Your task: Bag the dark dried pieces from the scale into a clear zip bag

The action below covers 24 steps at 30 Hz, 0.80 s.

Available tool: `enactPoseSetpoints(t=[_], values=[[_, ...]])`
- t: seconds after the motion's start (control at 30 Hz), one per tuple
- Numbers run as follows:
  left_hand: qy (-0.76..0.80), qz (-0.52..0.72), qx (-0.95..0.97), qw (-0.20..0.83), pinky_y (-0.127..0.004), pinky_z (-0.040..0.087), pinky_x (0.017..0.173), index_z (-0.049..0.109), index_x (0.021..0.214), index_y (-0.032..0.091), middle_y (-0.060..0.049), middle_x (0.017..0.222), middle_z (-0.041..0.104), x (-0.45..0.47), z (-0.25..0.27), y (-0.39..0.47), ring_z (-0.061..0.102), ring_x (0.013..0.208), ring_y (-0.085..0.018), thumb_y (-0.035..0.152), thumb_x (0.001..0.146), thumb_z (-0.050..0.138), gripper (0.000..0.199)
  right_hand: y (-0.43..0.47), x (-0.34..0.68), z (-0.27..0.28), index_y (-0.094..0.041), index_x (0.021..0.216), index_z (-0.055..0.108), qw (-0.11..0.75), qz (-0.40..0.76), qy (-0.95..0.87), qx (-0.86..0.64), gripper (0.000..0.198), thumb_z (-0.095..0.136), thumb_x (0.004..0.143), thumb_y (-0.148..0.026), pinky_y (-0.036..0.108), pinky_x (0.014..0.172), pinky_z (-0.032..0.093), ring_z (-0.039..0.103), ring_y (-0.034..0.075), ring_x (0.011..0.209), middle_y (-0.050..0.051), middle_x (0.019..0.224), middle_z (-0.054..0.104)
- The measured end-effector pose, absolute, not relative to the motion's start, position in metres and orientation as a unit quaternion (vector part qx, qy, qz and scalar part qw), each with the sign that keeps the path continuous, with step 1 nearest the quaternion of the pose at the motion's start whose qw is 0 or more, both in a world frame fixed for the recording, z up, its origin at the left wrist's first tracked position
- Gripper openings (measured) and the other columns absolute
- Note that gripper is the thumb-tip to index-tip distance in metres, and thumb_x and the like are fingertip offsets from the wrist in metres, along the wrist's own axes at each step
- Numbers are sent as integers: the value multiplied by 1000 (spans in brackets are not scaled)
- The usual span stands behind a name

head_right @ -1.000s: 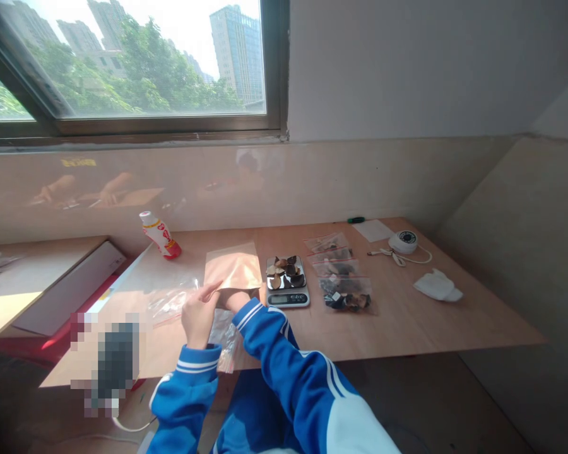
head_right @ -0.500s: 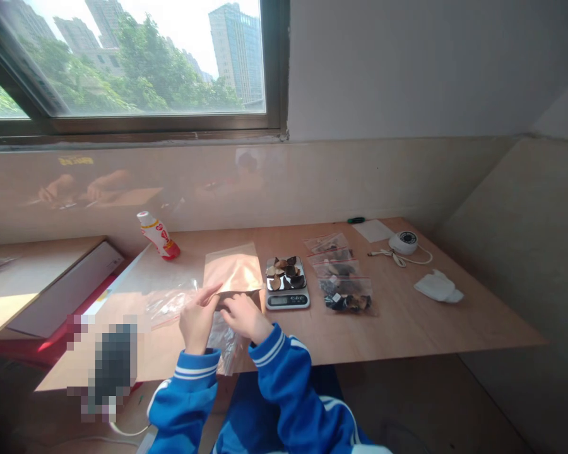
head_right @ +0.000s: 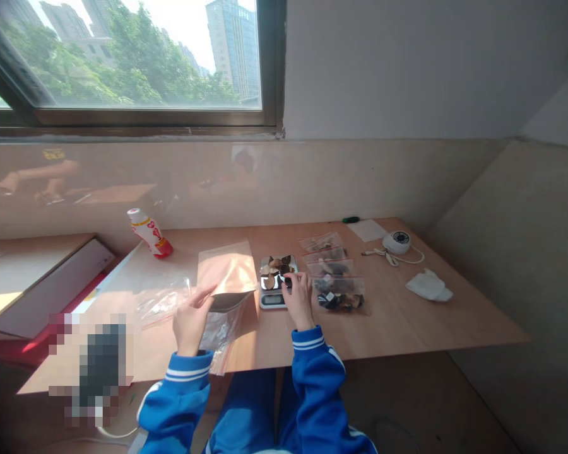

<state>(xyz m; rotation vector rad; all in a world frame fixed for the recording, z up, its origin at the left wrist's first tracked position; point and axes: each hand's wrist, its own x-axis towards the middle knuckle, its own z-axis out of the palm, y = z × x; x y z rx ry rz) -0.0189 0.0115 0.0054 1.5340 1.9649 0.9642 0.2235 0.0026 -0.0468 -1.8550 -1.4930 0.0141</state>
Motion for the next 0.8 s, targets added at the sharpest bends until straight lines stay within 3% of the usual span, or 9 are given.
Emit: enactPoseSetpoints(t=[0.13, 0.27, 0.4, 0.53, 0.67, 0.8], values=[[709, 363, 559, 229, -26, 46, 73, 71, 100, 34, 2, 92, 74, -23, 6, 12, 67, 90, -21, 30, 77, 57, 27, 0, 211, -53, -22, 102, 65, 306, -16, -587, -749, 24, 61, 78, -20, 43, 85, 38, 45, 29, 103, 12, 115, 49], [704, 370, 560, 229, -27, 47, 75, 72, 99, 33, 2, 95, 74, -24, 8, 10, 66, 92, -21, 28, 77, 57, 27, 1, 207, -53, -21, 93, 68, 300, -30, -579, -757, 16, 62, 79, -19, 43, 84, 36, 46, 30, 103, 12, 111, 54], [707, 372, 556, 230, -27, 46, 75, 71, 100, 33, 3, 97, 74, -24, 10, 10, 66, 93, -20, 27, 78, 57, 27, -3, 204, -34, -21, 83, 69, 384, -7, -577, -721, 12, 58, 83, -26, 41, 82, 38, 49, 27, 96, 10, 99, 59], [707, 372, 557, 227, -26, 47, 74, 71, 100, 34, 3, 97, 74, -23, 11, 11, 66, 92, -20, 27, 78, 57, 27, -21, 183, -1, -20, 85, 66, 493, 97, -609, -614, 16, 52, 87, -27, 30, 74, 44, 56, 18, 80, 5, 83, 61], [710, 369, 555, 225, -26, 47, 75, 71, 100, 35, 3, 98, 73, -23, 11, 10, 66, 91, -19, 28, 78, 57, 27, -34, 143, 7, -21, 86, 68, 484, 207, -656, -541, 13, 56, 86, -26, 23, 61, 45, 58, 13, 64, 1, 74, 66], [710, 359, 558, 237, -26, 46, 75, 71, 101, 34, 2, 98, 74, -23, 14, 7, 66, 92, -20, 27, 78, 57, 28, -29, 109, -17, -21, 91, 69, 489, 193, -628, -573, 16, 55, 87, -28, 23, 65, 47, 65, 15, 69, 2, 80, 72]])
